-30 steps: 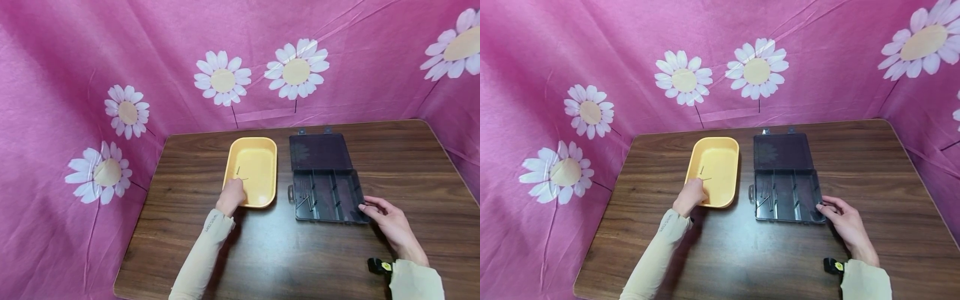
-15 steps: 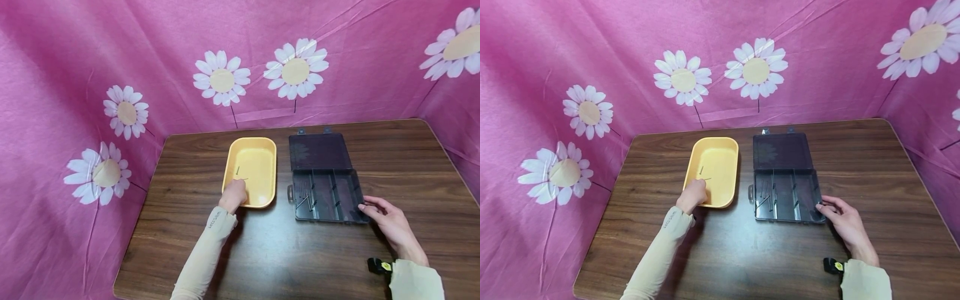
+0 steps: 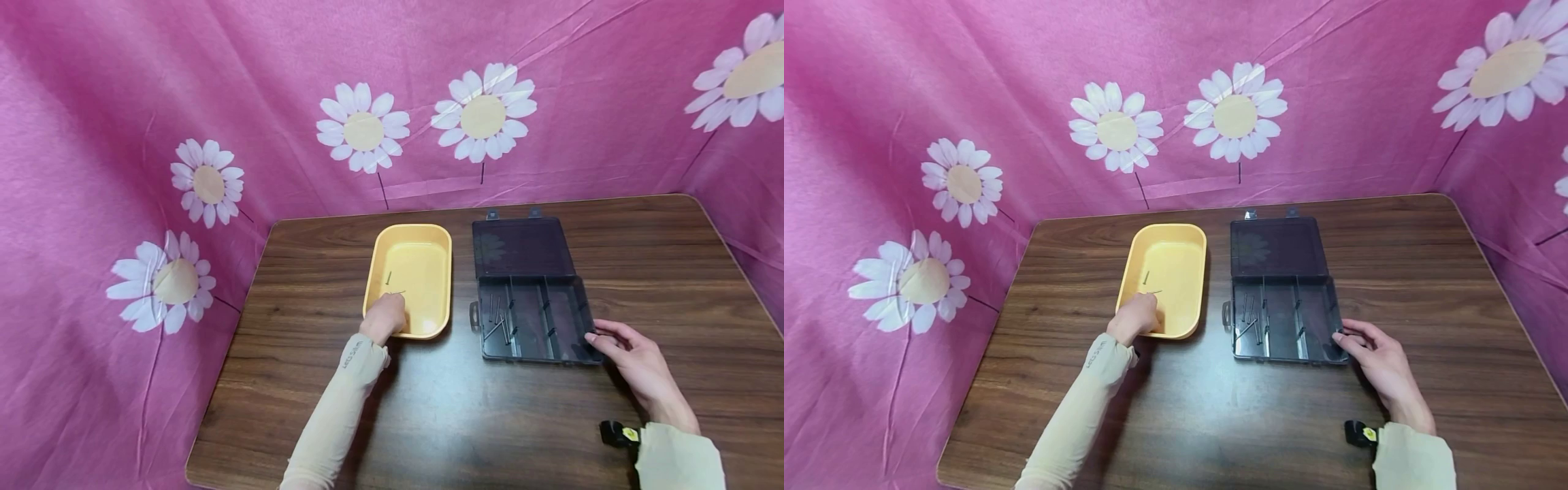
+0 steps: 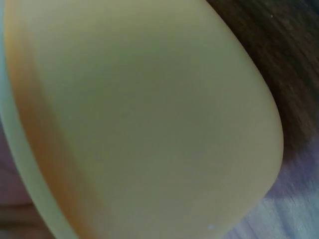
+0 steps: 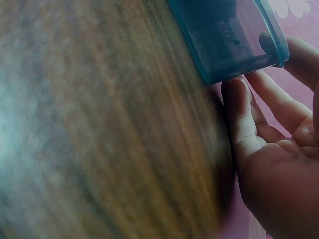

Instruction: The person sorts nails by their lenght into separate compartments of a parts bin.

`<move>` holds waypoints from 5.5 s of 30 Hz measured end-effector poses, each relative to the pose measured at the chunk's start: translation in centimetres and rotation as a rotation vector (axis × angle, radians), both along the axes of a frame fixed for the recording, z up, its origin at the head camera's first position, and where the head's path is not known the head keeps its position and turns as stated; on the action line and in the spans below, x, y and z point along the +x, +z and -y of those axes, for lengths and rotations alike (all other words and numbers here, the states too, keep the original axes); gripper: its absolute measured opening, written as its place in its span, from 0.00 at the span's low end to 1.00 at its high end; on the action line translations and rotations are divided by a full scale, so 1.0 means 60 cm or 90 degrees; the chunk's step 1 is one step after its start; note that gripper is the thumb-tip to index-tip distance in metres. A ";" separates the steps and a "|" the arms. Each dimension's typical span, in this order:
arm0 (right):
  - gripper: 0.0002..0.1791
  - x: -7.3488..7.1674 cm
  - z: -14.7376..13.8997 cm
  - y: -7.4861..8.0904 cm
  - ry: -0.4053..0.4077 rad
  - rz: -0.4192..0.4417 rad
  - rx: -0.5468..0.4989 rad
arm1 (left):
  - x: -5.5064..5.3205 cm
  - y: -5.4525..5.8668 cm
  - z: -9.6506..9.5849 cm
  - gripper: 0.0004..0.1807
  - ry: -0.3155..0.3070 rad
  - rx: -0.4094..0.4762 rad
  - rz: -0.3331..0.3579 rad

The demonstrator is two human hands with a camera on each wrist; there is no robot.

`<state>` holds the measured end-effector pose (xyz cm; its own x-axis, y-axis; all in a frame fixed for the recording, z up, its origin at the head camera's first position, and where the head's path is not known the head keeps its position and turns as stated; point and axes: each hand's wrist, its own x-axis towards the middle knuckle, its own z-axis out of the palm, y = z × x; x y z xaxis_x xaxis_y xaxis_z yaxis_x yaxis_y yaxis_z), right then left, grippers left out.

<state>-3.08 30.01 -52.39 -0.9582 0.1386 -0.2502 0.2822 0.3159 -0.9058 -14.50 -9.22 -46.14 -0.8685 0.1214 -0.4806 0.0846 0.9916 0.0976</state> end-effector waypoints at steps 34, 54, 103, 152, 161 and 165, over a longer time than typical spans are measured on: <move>0.29 0.001 -0.001 0.004 0.001 0.021 0.030 | 0.005 -0.009 0.004 0.14 0.005 0.042 -0.033; 0.25 0.001 0.001 -0.001 -0.001 -0.009 0.000 | -0.001 -0.017 -0.002 0.04 0.013 0.303 -0.056; 0.27 0.001 0.002 0.005 -0.005 0.009 0.013 | -0.002 -0.013 -0.025 0.08 0.222 0.723 0.126; 0.24 0.002 0.004 0.003 -0.009 -0.007 0.008 | 0.020 0.041 -0.057 0.15 0.215 0.806 0.105; 0.24 0.002 0.004 0.001 -0.015 -0.013 -0.001 | 0.035 0.085 -0.072 0.13 0.196 0.796 0.121; 0.24 0.003 0.004 0.002 -0.016 -0.006 0.002 | 0.037 0.086 -0.081 0.14 0.193 0.811 0.131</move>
